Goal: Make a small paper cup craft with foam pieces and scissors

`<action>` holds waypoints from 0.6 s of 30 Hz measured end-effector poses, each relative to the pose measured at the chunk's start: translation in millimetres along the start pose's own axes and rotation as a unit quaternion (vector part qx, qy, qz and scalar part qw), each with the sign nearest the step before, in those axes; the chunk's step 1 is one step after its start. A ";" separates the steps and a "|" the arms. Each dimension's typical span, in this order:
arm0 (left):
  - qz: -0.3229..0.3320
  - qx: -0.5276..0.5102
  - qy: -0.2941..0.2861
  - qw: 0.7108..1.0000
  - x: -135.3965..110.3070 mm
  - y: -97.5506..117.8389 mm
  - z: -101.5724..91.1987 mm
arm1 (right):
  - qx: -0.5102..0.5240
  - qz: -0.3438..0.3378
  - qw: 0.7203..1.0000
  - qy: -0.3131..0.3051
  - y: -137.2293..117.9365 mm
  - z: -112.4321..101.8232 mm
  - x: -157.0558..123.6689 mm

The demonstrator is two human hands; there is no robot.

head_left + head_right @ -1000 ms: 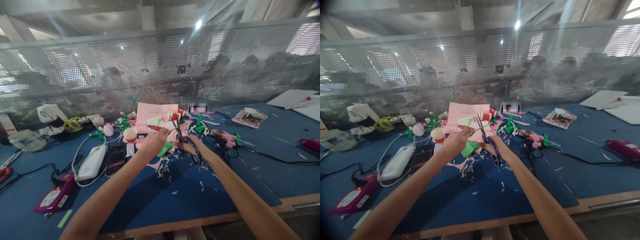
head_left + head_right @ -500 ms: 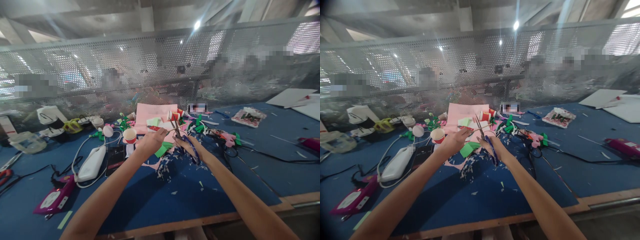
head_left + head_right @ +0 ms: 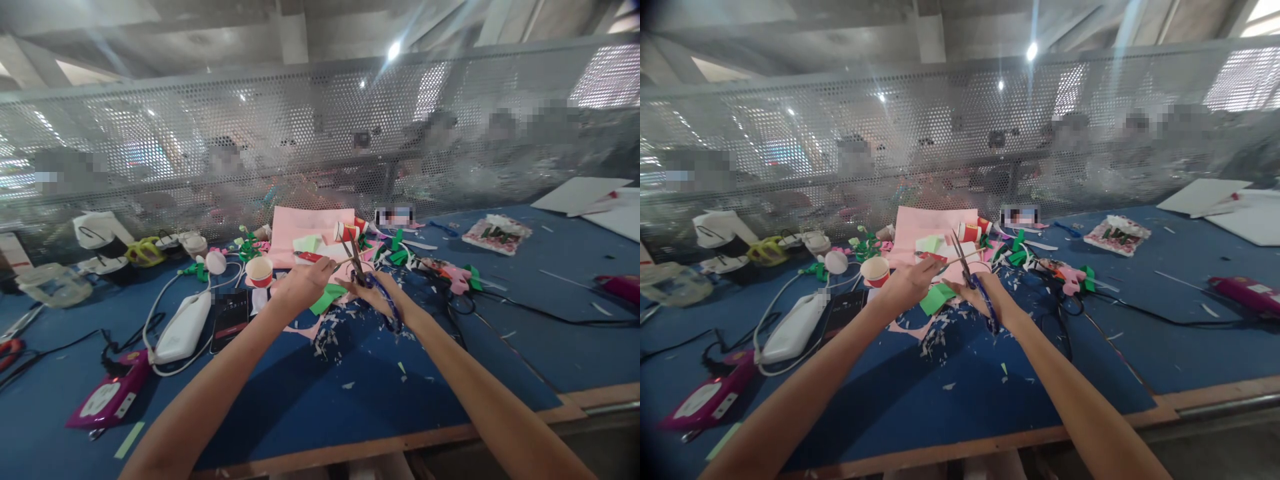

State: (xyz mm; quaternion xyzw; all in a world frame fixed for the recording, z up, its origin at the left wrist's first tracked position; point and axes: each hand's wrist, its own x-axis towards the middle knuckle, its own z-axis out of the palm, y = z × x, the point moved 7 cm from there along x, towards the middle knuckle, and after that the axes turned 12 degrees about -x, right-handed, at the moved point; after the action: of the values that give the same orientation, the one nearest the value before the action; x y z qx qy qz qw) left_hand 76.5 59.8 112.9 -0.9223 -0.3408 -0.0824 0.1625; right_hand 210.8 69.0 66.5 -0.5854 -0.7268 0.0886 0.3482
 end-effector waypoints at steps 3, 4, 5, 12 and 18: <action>-0.003 0.005 -0.003 1.000 -0.7 -0.3 -1.3 | -0.022 0.014 1.000 -0.013 -2.7 2.0 -0.3; -0.005 0.009 -0.005 1.000 -1.0 -0.7 -2.1 | -0.025 0.017 0.999 -0.017 -2.8 3.3 0.3; -0.010 0.012 -0.006 1.000 -1.3 -1.5 -3.3 | -0.026 0.020 0.999 -0.020 -2.4 4.7 1.2; -0.024 0.001 -0.001 1.000 -2.8 -6.9 -9.9 | -0.014 0.008 0.999 -0.030 -1.7 9.0 7.5; -0.028 0.008 -0.007 1.000 -3.2 -11.7 -7.4 | 0.027 0.001 0.999 -0.025 -5.7 8.7 6.2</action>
State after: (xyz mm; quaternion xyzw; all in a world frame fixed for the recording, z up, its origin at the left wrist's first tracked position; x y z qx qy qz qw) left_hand 66.1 63.6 121.9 -0.9115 -0.3685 -0.0779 0.1652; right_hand 200.5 75.5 65.6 -0.5739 -0.7321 0.1234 0.3456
